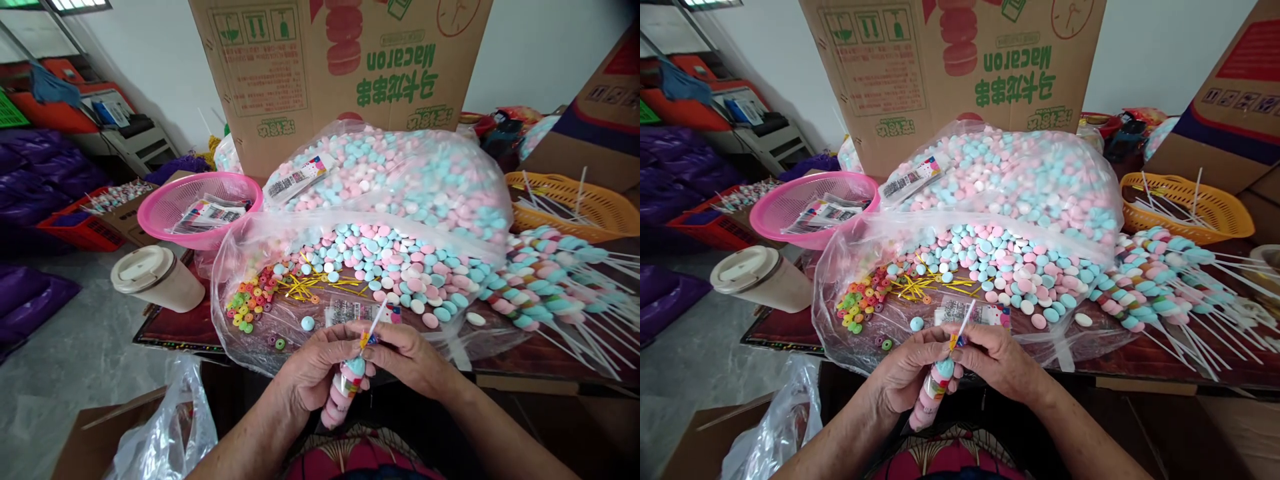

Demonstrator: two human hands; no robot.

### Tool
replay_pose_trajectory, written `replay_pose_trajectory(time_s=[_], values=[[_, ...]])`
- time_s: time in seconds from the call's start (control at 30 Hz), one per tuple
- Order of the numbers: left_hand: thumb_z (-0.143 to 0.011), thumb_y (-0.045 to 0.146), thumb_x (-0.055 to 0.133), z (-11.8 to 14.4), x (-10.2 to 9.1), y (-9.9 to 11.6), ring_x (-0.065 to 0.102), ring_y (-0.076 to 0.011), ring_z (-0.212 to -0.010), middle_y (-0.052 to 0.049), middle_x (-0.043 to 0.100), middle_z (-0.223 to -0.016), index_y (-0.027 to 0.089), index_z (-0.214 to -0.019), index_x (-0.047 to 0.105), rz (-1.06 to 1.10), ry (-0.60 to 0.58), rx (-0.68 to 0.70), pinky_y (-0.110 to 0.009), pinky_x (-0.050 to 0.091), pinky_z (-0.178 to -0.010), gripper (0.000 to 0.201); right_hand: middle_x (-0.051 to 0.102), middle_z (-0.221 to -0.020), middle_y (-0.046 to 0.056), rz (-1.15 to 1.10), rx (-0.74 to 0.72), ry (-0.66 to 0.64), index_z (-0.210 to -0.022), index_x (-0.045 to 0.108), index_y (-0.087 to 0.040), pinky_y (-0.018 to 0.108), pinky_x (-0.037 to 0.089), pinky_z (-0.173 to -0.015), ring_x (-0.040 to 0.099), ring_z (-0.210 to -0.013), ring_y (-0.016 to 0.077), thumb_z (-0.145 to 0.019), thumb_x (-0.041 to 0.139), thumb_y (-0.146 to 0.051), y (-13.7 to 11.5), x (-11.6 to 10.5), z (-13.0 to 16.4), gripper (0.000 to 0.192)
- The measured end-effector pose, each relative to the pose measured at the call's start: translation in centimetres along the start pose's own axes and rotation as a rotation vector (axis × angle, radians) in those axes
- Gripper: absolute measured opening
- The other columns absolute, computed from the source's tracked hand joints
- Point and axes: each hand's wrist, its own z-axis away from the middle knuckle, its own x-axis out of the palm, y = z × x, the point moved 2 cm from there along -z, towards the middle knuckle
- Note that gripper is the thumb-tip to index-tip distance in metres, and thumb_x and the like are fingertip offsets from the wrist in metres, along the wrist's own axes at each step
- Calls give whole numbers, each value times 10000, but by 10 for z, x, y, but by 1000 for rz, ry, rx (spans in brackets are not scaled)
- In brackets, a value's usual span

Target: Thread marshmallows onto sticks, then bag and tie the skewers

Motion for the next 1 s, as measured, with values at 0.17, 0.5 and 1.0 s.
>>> replay_pose_trajectory(time_s=[0.17, 0.5, 1.0], values=[[-616, 404, 739, -2, -1, -2, 410, -67, -280, 78, 547, -486, 229, -1005, 415, -70, 295, 157, -122, 270, -289, 536, 494, -482, -41, 107, 179, 353, -567, 463, -200, 204, 368, -427, 436, -451, 92, -852, 491, -363, 15, 22, -1, 330], [-699, 543, 650, -1, 9, -1, 606, -128, -677, -26, 631, -885, 222, -1146, 426, -482, 478, 603, -259, 481, -661, 594, 530, -546, 18, 978, -346, 691, -655, 503, -193, 273, 323, -534, 470, -525, 134, -868, 403, -122, -10, 3, 3, 246], [-839, 649, 333, 14, 15, 28, 579, -249, -963, -93, 673, -928, 132, -1004, 654, -621, -117, 331, -417, 385, -946, 630, 291, -382, -106, -619, 371, 319, -546, 411, -202, 209, 132, -359, 207, -339, 33, -742, 512, -280, -23, 18, 0, 234]])
